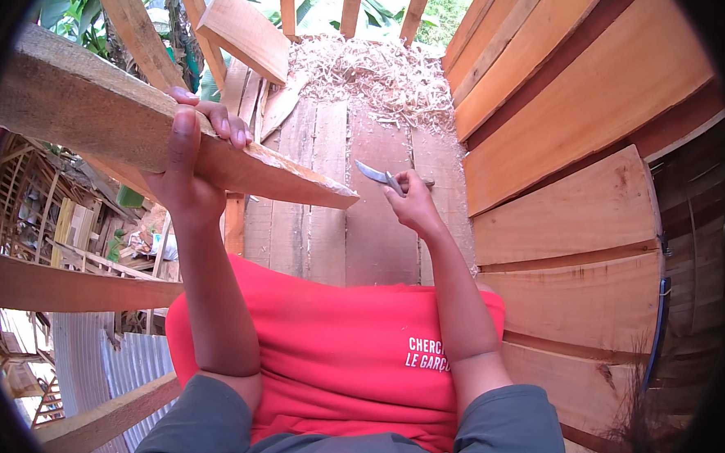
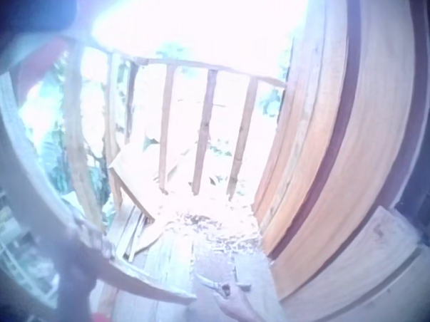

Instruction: The person carves a rectangular piece of wood using a small knife, shaving off thin layers of wood. They hold the wood in their left hand and use the knife in their right hand to shape the edges and surface. The person occasionally switches to a larger knife to scrape the wood surface.

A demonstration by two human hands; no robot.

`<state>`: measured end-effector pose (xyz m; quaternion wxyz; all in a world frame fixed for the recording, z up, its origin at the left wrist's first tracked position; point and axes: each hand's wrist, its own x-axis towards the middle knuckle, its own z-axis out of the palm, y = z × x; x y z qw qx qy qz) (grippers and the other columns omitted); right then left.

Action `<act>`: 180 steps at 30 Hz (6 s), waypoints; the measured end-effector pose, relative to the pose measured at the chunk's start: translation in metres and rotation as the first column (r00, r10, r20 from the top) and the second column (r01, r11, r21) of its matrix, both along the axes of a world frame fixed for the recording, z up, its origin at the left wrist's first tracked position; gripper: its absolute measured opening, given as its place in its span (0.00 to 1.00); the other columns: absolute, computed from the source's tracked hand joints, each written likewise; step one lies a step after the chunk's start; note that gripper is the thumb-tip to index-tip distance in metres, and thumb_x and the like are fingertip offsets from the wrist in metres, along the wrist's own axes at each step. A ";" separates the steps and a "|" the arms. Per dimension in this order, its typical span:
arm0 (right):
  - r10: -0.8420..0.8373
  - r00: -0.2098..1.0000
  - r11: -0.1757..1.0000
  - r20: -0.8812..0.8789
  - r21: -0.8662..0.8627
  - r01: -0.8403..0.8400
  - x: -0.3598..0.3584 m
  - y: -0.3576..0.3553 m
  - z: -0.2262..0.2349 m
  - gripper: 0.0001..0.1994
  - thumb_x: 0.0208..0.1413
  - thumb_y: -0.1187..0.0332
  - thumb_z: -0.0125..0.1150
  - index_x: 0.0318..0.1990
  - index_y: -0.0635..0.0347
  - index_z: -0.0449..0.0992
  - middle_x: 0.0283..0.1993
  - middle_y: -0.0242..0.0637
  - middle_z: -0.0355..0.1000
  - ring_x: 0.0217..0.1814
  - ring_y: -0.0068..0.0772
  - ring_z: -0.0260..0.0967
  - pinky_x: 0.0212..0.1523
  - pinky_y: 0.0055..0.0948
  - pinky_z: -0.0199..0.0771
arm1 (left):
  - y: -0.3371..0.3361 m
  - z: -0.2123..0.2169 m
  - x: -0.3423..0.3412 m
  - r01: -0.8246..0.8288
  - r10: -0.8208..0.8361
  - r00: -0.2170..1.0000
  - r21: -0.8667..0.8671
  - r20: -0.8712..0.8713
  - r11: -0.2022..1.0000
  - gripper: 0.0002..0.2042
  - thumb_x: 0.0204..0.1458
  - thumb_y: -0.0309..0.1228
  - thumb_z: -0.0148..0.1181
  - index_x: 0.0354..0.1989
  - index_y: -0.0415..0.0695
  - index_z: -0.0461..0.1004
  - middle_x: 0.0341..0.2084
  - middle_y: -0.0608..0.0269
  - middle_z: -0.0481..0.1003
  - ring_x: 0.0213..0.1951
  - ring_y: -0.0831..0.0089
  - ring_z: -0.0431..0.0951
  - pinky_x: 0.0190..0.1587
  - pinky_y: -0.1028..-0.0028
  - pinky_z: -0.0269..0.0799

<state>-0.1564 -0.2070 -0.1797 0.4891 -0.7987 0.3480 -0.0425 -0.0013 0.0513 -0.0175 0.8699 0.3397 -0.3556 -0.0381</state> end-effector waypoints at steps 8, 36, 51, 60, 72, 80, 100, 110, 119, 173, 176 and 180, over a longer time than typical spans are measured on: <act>0.194 0.966 0.945 0.169 0.232 -0.231 0.019 0.044 -0.016 0.17 0.65 0.61 0.54 0.53 0.64 0.73 0.41 0.47 0.75 0.44 0.41 0.73 0.49 0.36 0.71 | -0.015 -0.005 -0.007 -0.092 0.093 0.996 0.046 -0.014 0.995 0.12 0.62 0.33 0.56 0.48 0.42 0.65 0.25 0.58 0.70 0.29 0.69 0.72 0.34 0.65 0.72; 0.122 0.992 0.977 0.035 -0.178 -0.114 0.046 0.043 -0.069 0.24 0.68 0.56 0.43 0.29 0.67 0.75 0.26 0.64 0.73 0.34 0.69 0.73 0.41 0.58 0.72 | -0.046 0.006 0.000 -0.527 0.550 0.826 0.178 -0.121 0.831 0.15 0.61 0.39 0.61 0.47 0.41 0.67 0.27 0.60 0.70 0.30 0.69 0.72 0.38 0.67 0.71; 0.224 0.975 0.954 0.003 -0.204 -0.219 0.053 0.050 -0.053 0.24 0.70 0.57 0.39 0.33 0.71 0.74 0.33 0.66 0.73 0.41 0.69 0.71 0.45 0.58 0.68 | -0.052 0.008 -0.005 -0.549 0.577 0.807 0.199 -0.127 0.812 0.16 0.61 0.39 0.61 0.47 0.41 0.68 0.27 0.61 0.70 0.30 0.69 0.73 0.39 0.67 0.72; 0.243 0.941 0.964 0.237 -0.166 -0.208 0.057 0.063 -0.035 0.20 0.68 0.59 0.45 0.30 0.67 0.71 0.24 0.63 0.70 0.31 0.68 0.71 0.35 0.57 0.68 | -0.058 0.012 -0.004 -0.676 0.697 0.707 0.179 -0.119 0.715 0.15 0.58 0.34 0.66 0.43 0.39 0.67 0.27 0.58 0.73 0.28 0.69 0.76 0.35 0.67 0.76; 0.217 0.940 0.956 0.264 -0.252 -0.150 0.056 0.068 -0.025 0.19 0.67 0.59 0.47 0.29 0.67 0.71 0.22 0.59 0.71 0.28 0.67 0.70 0.31 0.57 0.69 | -0.050 0.010 0.001 -0.613 0.657 0.742 0.264 -0.130 0.745 0.14 0.61 0.37 0.59 0.45 0.40 0.67 0.32 0.55 0.73 0.38 0.65 0.77 0.47 0.63 0.74; 0.238 0.971 0.948 -0.001 -0.217 -0.232 0.048 0.047 -0.036 0.22 0.68 0.58 0.44 0.32 0.70 0.74 0.31 0.64 0.74 0.38 0.66 0.74 0.43 0.58 0.72 | -0.043 0.005 0.001 -0.191 0.215 0.975 0.298 -0.051 0.935 0.13 0.59 0.37 0.46 0.44 0.40 0.67 0.29 0.55 0.70 0.37 0.60 0.72 0.49 0.60 0.68; 0.310 0.931 0.939 0.192 -0.217 -0.268 0.055 0.067 0.003 0.21 0.68 0.58 0.45 0.31 0.69 0.73 0.28 0.61 0.73 0.33 0.66 0.72 0.37 0.55 0.70 | -0.040 -0.008 0.006 -0.346 0.380 0.919 0.248 -0.105 0.905 0.14 0.59 0.39 0.49 0.42 0.40 0.69 0.28 0.56 0.70 0.33 0.64 0.71 0.45 0.63 0.69; 0.307 0.941 0.932 0.139 -0.242 -0.268 0.048 0.071 0.013 0.21 0.68 0.57 0.45 0.34 0.68 0.74 0.26 0.61 0.73 0.33 0.68 0.72 0.37 0.58 0.69 | -0.049 -0.003 0.000 -0.381 0.424 0.898 0.273 -0.119 0.883 0.13 0.59 0.39 0.49 0.42 0.41 0.69 0.27 0.58 0.69 0.34 0.66 0.71 0.45 0.65 0.69; 0.339 0.925 0.920 0.171 -0.265 -0.288 0.052 0.067 0.017 0.21 0.69 0.57 0.42 0.35 0.69 0.73 0.28 0.62 0.73 0.34 0.67 0.73 0.38 0.59 0.71 | -0.043 -0.006 0.001 -0.358 0.392 0.915 0.253 -0.094 0.899 0.13 0.60 0.38 0.49 0.43 0.41 0.68 0.29 0.57 0.70 0.34 0.66 0.72 0.45 0.64 0.70; 0.372 0.928 0.914 0.036 -0.186 -0.359 0.061 0.050 -0.011 0.23 0.69 0.57 0.43 0.35 0.71 0.75 0.34 0.63 0.74 0.40 0.66 0.72 0.43 0.55 0.69 | -0.040 -0.009 0.003 -0.230 0.244 0.967 0.168 -0.072 0.959 0.15 0.60 0.37 0.47 0.45 0.36 0.67 0.28 0.49 0.73 0.34 0.60 0.75 0.45 0.61 0.73; 0.256 0.966 0.944 -0.030 -0.205 -0.257 0.063 0.035 -0.052 0.23 0.69 0.57 0.43 0.35 0.71 0.75 0.34 0.64 0.74 0.40 0.66 0.72 0.43 0.55 0.69 | -0.045 -0.002 0.004 -0.192 0.206 0.976 0.175 -0.067 0.966 0.16 0.60 0.37 0.46 0.47 0.37 0.66 0.29 0.49 0.73 0.35 0.60 0.75 0.46 0.61 0.72; 0.334 0.937 0.915 -0.101 -0.206 -0.348 0.059 0.034 -0.037 0.23 0.69 0.57 0.42 0.35 0.70 0.75 0.34 0.65 0.73 0.41 0.66 0.72 0.45 0.55 0.69 | -0.042 -0.007 0.006 -0.164 0.171 0.985 0.168 -0.027 0.972 0.16 0.60 0.38 0.46 0.46 0.37 0.66 0.29 0.49 0.73 0.35 0.60 0.74 0.46 0.61 0.72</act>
